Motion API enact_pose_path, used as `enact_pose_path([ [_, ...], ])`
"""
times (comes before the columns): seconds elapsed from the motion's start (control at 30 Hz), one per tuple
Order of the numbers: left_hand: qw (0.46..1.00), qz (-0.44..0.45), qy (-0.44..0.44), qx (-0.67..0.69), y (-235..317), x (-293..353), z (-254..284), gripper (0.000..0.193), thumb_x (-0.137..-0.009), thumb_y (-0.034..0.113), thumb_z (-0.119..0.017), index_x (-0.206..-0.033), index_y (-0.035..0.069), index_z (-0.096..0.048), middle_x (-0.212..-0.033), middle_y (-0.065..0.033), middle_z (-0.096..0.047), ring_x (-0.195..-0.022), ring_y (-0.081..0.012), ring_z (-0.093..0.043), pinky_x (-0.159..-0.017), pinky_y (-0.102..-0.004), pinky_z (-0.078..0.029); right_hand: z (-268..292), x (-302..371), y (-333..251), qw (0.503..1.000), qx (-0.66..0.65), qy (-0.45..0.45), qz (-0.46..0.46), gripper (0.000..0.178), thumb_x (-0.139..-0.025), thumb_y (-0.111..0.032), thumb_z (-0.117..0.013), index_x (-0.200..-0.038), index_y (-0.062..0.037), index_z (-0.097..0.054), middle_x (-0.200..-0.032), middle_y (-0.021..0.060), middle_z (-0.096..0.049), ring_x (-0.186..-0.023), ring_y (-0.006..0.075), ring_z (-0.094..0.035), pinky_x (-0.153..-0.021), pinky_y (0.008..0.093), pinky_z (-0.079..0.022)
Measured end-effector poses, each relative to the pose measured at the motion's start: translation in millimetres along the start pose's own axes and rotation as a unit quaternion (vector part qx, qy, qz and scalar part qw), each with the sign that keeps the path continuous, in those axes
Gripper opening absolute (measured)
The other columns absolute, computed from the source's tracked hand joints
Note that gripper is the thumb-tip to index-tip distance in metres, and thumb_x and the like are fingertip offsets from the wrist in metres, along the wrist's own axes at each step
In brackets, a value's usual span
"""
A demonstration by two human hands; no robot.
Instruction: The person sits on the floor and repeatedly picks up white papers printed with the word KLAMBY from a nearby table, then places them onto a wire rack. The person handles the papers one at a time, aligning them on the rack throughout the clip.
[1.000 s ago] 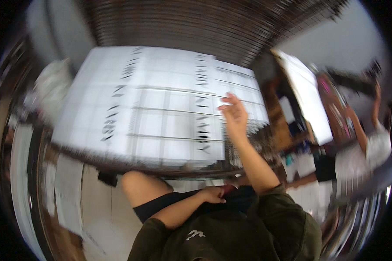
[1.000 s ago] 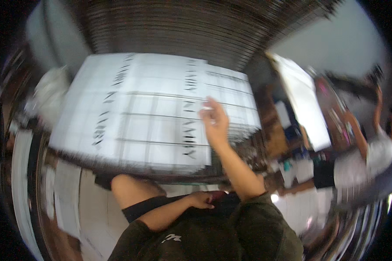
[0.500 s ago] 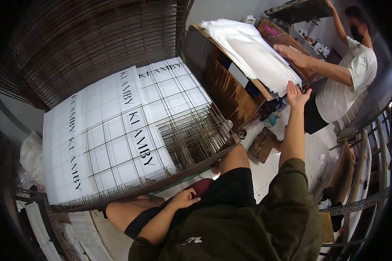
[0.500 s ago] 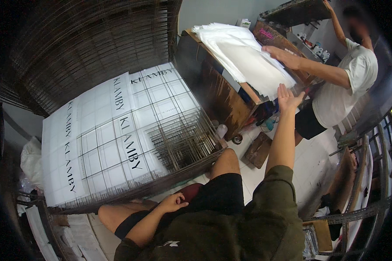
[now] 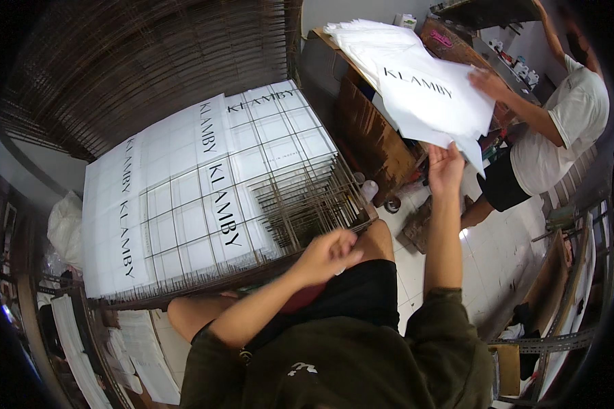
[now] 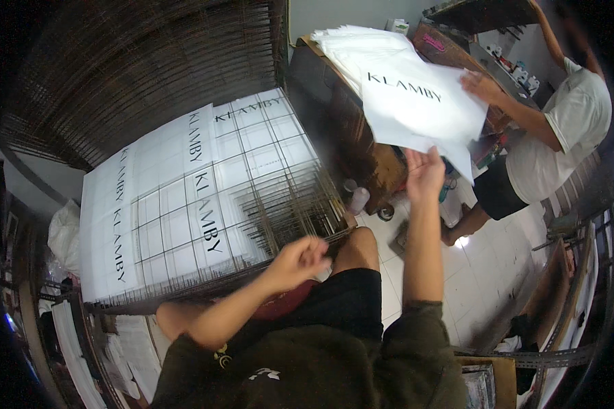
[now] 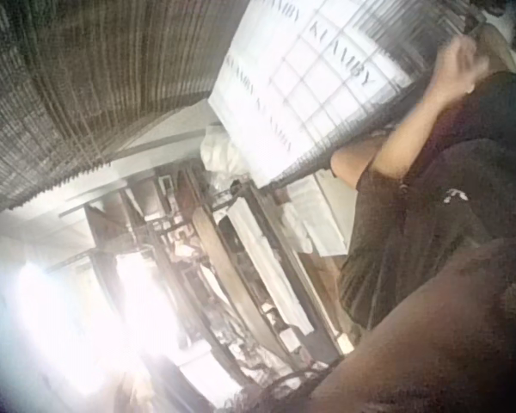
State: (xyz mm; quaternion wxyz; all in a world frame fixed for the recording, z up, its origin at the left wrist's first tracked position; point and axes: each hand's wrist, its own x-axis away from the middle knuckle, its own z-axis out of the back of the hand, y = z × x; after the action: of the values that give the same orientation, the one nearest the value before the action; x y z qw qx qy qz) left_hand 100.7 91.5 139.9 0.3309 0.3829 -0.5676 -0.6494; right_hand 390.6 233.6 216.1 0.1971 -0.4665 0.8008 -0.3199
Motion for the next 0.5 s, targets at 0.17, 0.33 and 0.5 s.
enact_pose_path([
  [0.17, 0.973, 0.117, 0.125, 0.153, 84.6, -127.2, -19.4, 0.038, -0.09, 0.033, -0.057, -0.111, 0.002, -0.055, -0.093, -0.0022, -0.058, -0.079, -0.0083, -0.052, -0.062, -0.0211, -0.041, -41.4, 69.4, 29.6, 0.998, -0.051, 0.013, 0.027, 0.036, -0.098, -0.024, -0.04, -0.121, 0.0025, -0.045, -0.117, 0.0149, -0.055, -0.108, 0.0243, -0.055, -0.089, 0.0357, -0.048],
  [0.33, 0.95, -0.076, 0.229, 0.199, 99.9, -158.3, -12.7, 0.032, -0.091, 0.029, -0.053, -0.108, 0.002, -0.056, -0.094, -0.0036, -0.06, -0.076, -0.0093, -0.053, -0.061, -0.0225, -0.042, -62.8, 119.8, 47.1, 0.989, 0.021, -0.091, 0.118, 0.043, -0.098, -0.026, -0.039, -0.13, 0.0034, -0.038, -0.125, 0.0158, -0.052, -0.113, 0.0266, -0.053, -0.091, 0.0411, -0.045],
  [0.5, 0.919, -0.141, 0.298, 0.216, 159.9, -113.3, 46.9, 0.029, -0.089, 0.024, -0.051, -0.102, -0.001, -0.058, -0.095, -0.0058, -0.06, -0.078, -0.0138, -0.057, -0.066, -0.0282, -0.046, 1.3, 108.3, 108.0, 0.94, -0.125, -0.27, -0.165, 0.07, -0.09, -0.056, -0.031, -0.137, -0.0043, -0.035, -0.138, 0.0165, -0.041, -0.124, 0.0302, -0.043, -0.101, 0.0448, -0.035],
])
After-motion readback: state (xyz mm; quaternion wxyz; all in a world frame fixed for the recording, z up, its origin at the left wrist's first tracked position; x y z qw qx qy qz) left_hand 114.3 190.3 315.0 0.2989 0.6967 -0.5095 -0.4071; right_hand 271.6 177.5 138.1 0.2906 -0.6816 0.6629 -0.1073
